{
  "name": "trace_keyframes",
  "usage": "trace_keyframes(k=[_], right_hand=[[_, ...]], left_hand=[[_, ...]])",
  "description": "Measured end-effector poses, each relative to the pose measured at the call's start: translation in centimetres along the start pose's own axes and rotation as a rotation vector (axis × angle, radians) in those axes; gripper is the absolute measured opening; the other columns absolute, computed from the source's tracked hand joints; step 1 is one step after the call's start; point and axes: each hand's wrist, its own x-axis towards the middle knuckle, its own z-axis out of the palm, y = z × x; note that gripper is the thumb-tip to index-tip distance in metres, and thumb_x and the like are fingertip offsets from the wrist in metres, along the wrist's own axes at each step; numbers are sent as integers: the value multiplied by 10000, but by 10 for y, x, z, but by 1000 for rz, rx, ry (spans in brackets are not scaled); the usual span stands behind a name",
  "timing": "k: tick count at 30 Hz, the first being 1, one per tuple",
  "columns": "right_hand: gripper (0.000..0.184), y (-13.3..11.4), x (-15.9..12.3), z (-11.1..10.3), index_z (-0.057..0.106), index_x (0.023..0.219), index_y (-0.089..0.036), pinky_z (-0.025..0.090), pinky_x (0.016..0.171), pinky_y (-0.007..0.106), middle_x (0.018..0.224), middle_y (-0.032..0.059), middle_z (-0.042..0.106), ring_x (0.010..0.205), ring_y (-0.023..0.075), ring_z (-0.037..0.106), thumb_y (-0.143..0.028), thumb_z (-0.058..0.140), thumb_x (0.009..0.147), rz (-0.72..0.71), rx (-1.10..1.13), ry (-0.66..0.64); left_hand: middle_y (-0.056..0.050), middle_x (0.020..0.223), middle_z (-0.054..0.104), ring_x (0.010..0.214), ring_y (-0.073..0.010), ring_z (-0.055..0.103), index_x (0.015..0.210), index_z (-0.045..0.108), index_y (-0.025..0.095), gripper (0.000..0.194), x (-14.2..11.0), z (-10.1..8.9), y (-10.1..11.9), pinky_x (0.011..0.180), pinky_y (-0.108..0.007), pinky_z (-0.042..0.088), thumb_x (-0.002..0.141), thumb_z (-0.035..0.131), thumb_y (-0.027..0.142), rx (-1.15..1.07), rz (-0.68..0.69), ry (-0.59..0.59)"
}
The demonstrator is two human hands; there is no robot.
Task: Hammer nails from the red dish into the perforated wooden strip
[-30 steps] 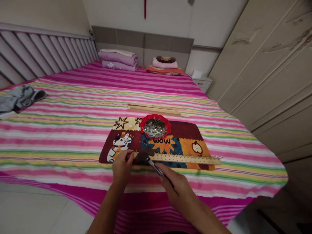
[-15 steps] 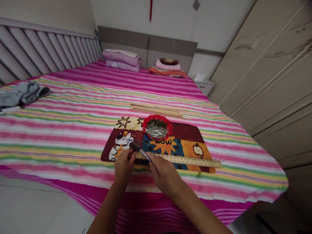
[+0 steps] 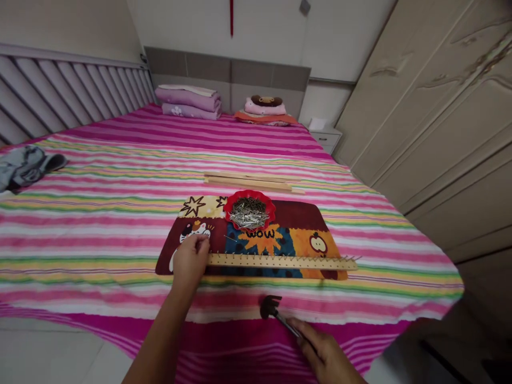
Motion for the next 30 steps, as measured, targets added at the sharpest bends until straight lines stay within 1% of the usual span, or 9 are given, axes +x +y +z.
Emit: trace_keyframes(k=[4,7,10,16,20,22,24,27,30], right_hand=[[458,22,-2,4,512,1318,-174,375,1049,384,1313,113,560,1230,224,505,-390,391,932,78,55,48],[454,28,-4,4,519,1314,-190,397,1034,377,1300,112,572,1209,223,527,-403,401,931,53,70,91],[425,29,-5,4,517,1314,-212,418,1018,371,1285,100,588,1184,219,550,-369,410,935,11,74,124],[393,26,-4,2,549,1276,-201,464,975,362,1241,105,622,1147,219,582,-321,408,930,-20,54,155],[390,24,-5,2,548,1273,-186,489,943,356,1212,114,640,1114,219,606,-280,404,923,-37,32,159],[394,24,-6,3,544,1276,-180,486,947,361,1214,118,638,1117,220,605,-271,404,920,-41,21,161],[398,26,-8,5,539,1283,-179,475,962,366,1228,119,628,1130,220,595,-274,404,920,-46,19,162],[404,29,-7,7,545,1280,-174,463,978,374,1239,122,620,1145,223,583,-303,401,925,-37,24,163],[412,28,-4,7,559,1269,-179,466,978,386,1223,117,631,1136,229,590,-340,408,922,-12,23,164]], left_hand=[[-119,860,687,886,-265,626,718,641,187,247,28,18,40,770,-339,454,771,456,342,386,91,-287],[-180,851,684,902,-326,627,574,595,174,228,47,38,55,756,-383,460,694,561,364,470,68,-364],[-168,737,679,807,-335,642,443,507,194,251,61,50,57,698,-391,467,605,638,335,476,25,-404],[-62,393,525,545,-245,598,302,429,223,294,77,56,52,548,-310,431,480,661,194,413,-20,-494],[-39,311,444,409,-212,523,294,425,216,244,79,52,47,453,-287,376,443,609,154,300,-63,-464],[-34,320,441,384,-194,498,329,434,213,213,78,42,42,430,-276,358,471,594,214,192,-78,-415],[-34,387,490,410,-172,508,412,468,206,180,73,27,34,440,-263,374,537,547,308,51,-89,-355],[-29,534,576,489,-136,539,572,509,190,215,56,5,17,497,-241,428,589,478,401,-168,-108,-260],[-7,532,568,476,-119,507,631,530,172,285,33,-4,-4,473,-225,407,504,582,422,-451,-188,-150]])
